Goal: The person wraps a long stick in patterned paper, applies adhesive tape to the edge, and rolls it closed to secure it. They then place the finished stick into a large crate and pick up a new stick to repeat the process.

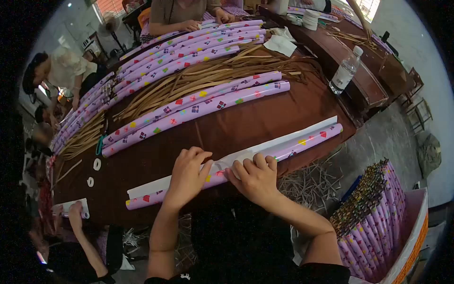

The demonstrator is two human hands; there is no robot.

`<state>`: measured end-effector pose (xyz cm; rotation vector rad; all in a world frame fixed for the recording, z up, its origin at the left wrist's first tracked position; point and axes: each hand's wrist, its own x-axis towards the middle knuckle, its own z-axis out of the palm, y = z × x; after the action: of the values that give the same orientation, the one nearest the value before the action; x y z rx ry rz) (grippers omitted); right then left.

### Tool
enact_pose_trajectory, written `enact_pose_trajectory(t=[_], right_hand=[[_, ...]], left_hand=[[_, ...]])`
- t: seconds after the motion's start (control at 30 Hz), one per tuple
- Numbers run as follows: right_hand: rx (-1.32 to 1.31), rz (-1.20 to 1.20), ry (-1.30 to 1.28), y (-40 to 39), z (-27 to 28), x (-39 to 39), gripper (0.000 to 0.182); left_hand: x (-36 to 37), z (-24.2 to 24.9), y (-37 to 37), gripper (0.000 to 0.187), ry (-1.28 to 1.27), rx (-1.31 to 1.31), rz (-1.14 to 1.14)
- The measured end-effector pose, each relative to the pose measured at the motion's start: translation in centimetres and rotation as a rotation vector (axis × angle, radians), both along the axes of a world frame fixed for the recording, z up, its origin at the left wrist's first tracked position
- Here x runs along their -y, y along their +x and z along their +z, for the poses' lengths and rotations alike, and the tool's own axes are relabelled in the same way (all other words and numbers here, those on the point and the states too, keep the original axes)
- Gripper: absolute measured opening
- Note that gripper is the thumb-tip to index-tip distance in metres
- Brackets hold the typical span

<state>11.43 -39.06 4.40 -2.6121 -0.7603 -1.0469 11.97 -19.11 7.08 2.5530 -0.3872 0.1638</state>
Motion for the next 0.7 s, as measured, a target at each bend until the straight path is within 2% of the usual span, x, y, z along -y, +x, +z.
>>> enact_pose_trajectory(t=[0.07, 0.13, 0.17, 0.3, 0.37, 0.7], right_hand=[[-0.001, -0.005, 0.011, -0.1, -0.3, 0.1, 0.023], [0.002, -0.009, 0.016, -0.3, -0.5, 0.2, 0.022], [0.004, -0.012, 0.025, -0.3, -0.6, 0.2, 0.022], [0.035, -0.019, 0.055, -0.3, -0.8, 0.4, 0.021], [0.035, -0.033, 0.079, -0.2, -1.1, 0.6, 0.022], [-0.104, -0.070, 0.073, 0.6, -0.2, 1.2, 0.025]], left_hand=[[-0.4, -0.1, 2.6, 0.029, 0.029, -0.026, -0.043], [-0.8, 0.1, 5.1, 0.032, -0.093, -0.464, -0.279], [-0.7, 0.5, 5.7, 0.033, -0.088, -0.465, -0.364], [-0.6, -0.2, 6.6, 0.032, -0.030, -0.524, -0.379], [-0.7, -0.6, 6.5, 0.028, -0.155, -0.513, -0.354], [-1.2, -1.1, 6.7, 0.020, -0.329, -0.686, -0.312]])
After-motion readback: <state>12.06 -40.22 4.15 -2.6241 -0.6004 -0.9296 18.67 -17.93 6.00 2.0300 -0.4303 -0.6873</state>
